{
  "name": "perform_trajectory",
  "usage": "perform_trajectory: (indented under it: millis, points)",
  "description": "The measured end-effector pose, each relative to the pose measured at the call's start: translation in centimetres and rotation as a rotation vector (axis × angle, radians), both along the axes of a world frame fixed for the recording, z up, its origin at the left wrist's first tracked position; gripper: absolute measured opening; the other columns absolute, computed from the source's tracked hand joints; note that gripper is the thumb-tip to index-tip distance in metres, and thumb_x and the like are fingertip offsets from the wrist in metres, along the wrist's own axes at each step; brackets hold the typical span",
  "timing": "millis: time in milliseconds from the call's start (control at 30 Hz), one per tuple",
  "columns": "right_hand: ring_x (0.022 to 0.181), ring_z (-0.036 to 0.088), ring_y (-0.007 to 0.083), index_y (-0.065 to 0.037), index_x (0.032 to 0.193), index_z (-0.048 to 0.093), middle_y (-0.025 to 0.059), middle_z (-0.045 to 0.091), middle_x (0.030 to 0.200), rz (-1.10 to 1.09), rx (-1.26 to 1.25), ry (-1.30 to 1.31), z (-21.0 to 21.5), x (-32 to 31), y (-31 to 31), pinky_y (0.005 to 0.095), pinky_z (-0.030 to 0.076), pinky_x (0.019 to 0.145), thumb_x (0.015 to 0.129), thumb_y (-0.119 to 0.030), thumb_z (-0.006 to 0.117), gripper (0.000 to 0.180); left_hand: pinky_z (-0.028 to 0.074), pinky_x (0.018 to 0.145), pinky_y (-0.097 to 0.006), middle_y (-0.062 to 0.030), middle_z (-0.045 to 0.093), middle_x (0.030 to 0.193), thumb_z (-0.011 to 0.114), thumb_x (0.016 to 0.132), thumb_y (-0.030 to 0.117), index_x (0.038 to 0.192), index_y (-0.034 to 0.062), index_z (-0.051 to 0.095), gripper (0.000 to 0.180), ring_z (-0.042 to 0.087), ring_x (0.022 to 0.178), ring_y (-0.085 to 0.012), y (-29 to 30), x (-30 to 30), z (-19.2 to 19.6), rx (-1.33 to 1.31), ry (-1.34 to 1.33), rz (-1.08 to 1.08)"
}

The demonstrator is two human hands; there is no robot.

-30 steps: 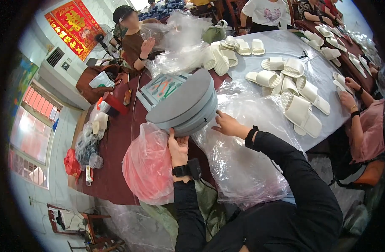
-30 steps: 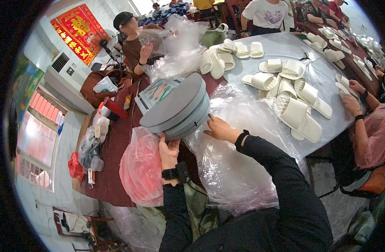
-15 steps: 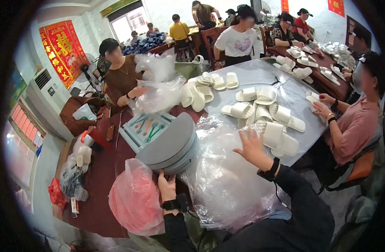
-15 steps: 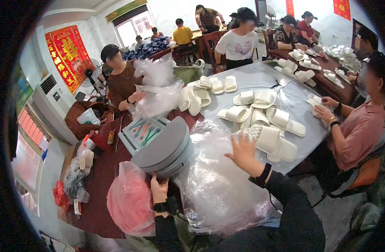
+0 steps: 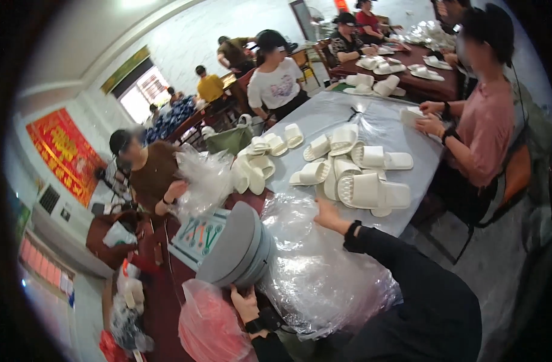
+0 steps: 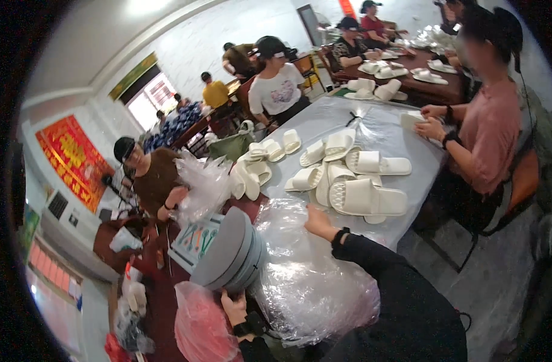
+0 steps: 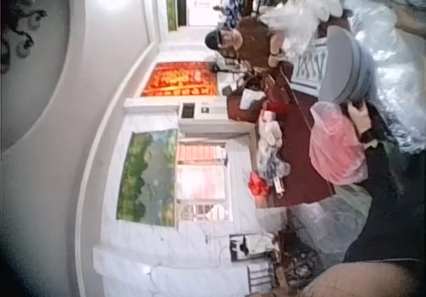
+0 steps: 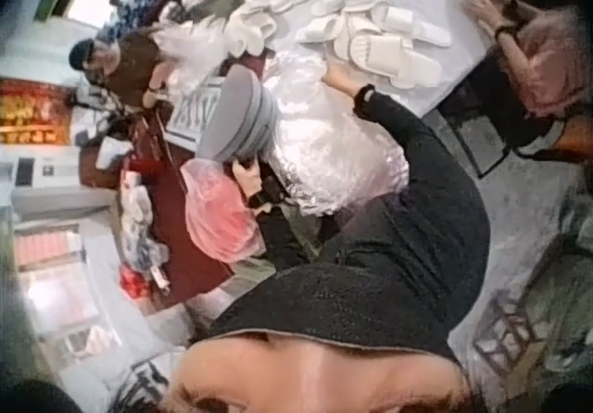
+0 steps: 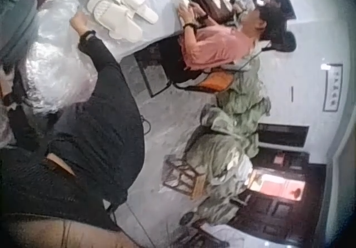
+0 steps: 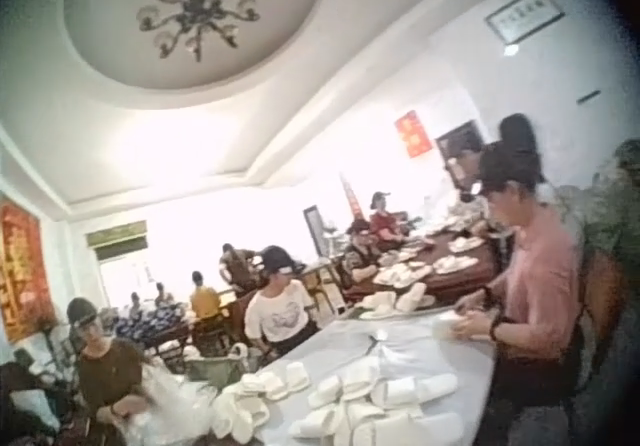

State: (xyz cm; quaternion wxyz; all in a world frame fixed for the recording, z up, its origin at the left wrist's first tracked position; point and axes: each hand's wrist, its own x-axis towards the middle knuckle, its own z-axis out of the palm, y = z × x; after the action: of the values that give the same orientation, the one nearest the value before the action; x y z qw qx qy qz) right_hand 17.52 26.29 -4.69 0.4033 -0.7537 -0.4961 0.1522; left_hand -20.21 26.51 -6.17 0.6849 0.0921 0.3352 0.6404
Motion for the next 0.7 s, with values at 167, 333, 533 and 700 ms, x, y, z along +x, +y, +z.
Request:
perform_trajectory:
  millis: [167,333,533,700]
  points:
    - [0.098,0.056,0.0407,-0.004,0.116,0.047,0.0252,0.058,0.104,-0.062,-0.005,0.183,0.2,0.5,3.6,0.044,0.045,0.082,0.068,-0.01,0.06,0.049,0.043,0.094,-0.047,-0.0139,0.049,0.124,0.053,0.091,0.027,0.123,0.0016,0.046,0.042,0.047,0.114,-0.0304,-1.0,1.4,2.0,-0.037,0.072,0.035]
    - [0.101,0.056,0.0366,-0.005,0.117,0.048,0.0212,0.059,0.106,-0.023,-0.124,0.283,1.0,0.4,4.5,0.0401,0.045,0.084,0.063,-0.017,0.073,0.061,0.042,0.095,-0.049,-0.0137,0.05,0.123,0.051,0.092,0.024,0.123,0.0014,0.046,0.039,0.047,0.113,-0.03,0.4,-0.3,-0.8,-0.02,-0.014,-0.023]
    - [0.1,0.056,0.0304,0.001,0.114,0.049,0.0189,0.058,0.108,0.051,-0.193,0.406,0.5,-0.7,5.4,0.0362,0.045,0.085,0.059,-0.019,0.081,0.067,0.04,0.095,-0.044,-0.0115,0.051,0.121,0.052,0.091,0.022,0.121,0.0008,0.048,0.037,0.044,0.114,-0.0253,0.3,-1.2,-1.9,0.004,0.084,0.068]
    - [0.1,0.056,0.037,0.001,0.129,0.035,0.0229,0.056,0.11,0.116,-0.055,-0.052,0.6,1.1,3.5,0.0383,0.046,0.085,0.069,-0.036,0.075,0.081,0.037,0.097,-0.035,-0.0145,0.041,0.131,0.052,0.084,0.004,0.131,-0.0045,0.035,0.05,0.042,0.116,-0.0242,-3.0,2.7,3.6,-0.166,0.258,-0.015]
